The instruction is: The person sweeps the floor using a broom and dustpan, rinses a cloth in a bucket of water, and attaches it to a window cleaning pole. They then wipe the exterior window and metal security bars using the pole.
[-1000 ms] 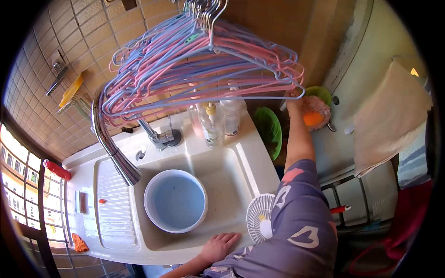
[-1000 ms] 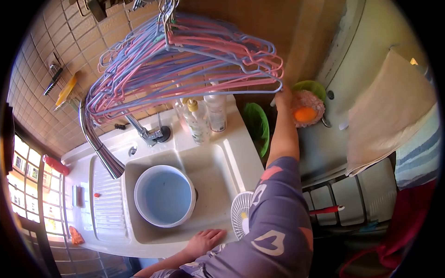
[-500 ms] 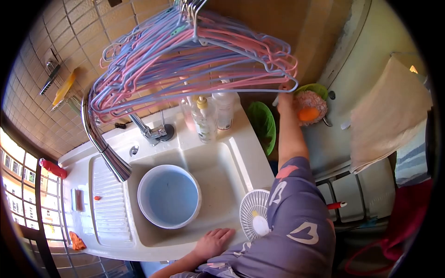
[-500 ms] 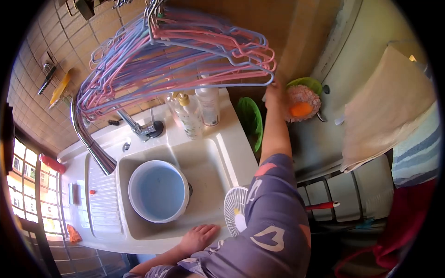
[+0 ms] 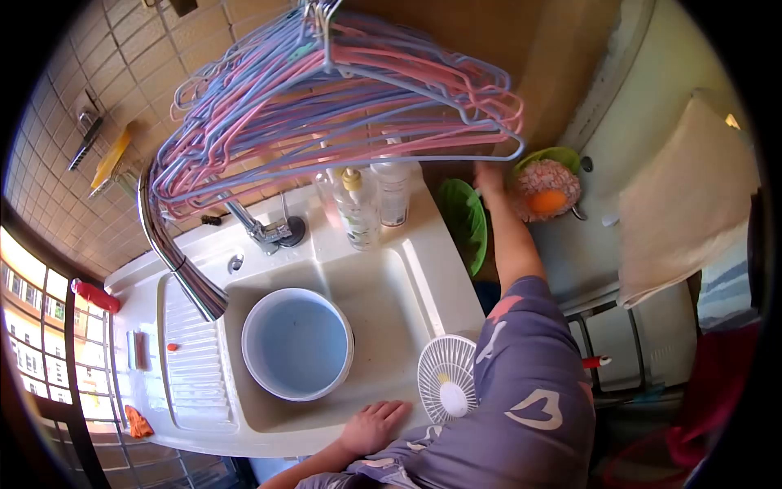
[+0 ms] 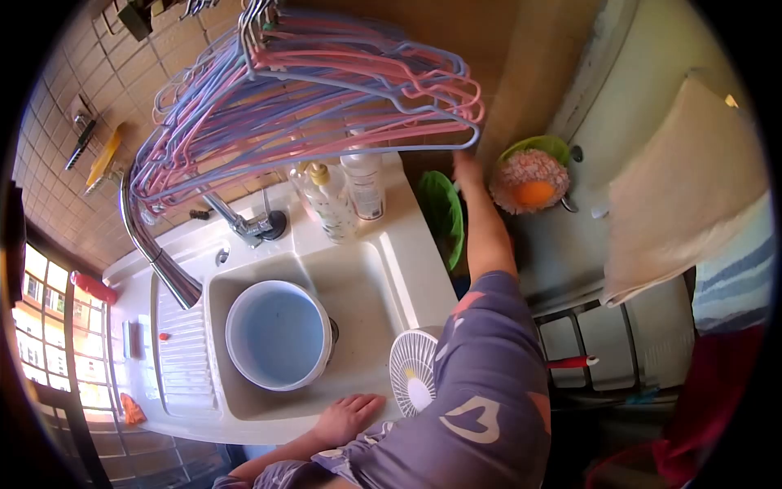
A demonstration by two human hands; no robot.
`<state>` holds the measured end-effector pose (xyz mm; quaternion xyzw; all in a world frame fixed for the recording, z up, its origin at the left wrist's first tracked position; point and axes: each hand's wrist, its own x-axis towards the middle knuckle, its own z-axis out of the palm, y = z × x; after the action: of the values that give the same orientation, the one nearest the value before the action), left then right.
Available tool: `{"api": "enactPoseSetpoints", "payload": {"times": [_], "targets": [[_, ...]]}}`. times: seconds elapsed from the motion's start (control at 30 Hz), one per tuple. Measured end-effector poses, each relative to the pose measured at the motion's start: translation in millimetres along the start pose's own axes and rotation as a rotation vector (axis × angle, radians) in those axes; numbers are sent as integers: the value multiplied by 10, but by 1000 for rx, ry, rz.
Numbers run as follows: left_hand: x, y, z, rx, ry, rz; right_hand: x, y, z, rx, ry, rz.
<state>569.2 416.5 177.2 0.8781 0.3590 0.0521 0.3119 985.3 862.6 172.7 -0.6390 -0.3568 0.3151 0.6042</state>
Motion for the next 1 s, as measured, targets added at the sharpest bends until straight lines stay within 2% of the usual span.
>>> {"api": "enactPoseSetpoints", "payload": {"times": [0.03, 0.1, 0.13, 0.17, 0.23, 0.27, 0.33, 0.37, 0.43, 0.5, 0.63, 0.7, 0.73, 0.77, 0.83, 0.93, 0.97, 1.0], "targets": [[6, -18, -24, 9, -5, 8, -98, 43, 86, -191, -26, 9], [-5, 27, 9, -3, 29, -7, -83, -41, 31, -355, -105, -9], [-52, 34, 48, -12, 7, -10, -153, -117, -27, -469, -167, 74], [-33, -1, 72, 5, 17, -7, -125, -170, -112, -743, -295, 94], [-63, -23, 77, 17, 6, -1, -250, -137, -200, -762, -199, 406], [-52, -18, 68, 11, 17, -2, -417, -256, -294, -765, -189, 420], [0, -3, 58, -11, 15, -5, -739, -460, -500, -969, -370, 316], [17, 19, 33, -19, -6, 3, -789, -380, -538, -971, -362, 340], [11, 65, -19, -20, 46, 9, -805, -204, -561, -1055, -403, -38], [-6, 21, 34, -24, 18, 29, -700, 213, -526, -1092, -219, -277], [-55, 6, 39, -21, 26, 46, -1138, -65, -445, -1005, -329, -134], [-49, 9, -10, -35, 27, 36, -1219, -113, -429, -721, -312, -34], [-54, 4, 0, -42, 30, 42, -1172, -81, -422, -733, -337, -14], [-40, -3, 28, -26, 39, 33, -1118, -34, -427, -885, -331, -143], [-27, 11, 42, 4, 3, -18, -1027, 180, -473, -903, -357, -312], [-12, 46, 35, -33, 47, -9, -1268, 276, -603, -634, -350, -164], [30, 44, 30, -30, 47, -4, -1351, 313, -655, -632, -315, -146], [54, 71, 49, -18, 49, -27, -1419, 338, -734, -680, -290, -227]]}}
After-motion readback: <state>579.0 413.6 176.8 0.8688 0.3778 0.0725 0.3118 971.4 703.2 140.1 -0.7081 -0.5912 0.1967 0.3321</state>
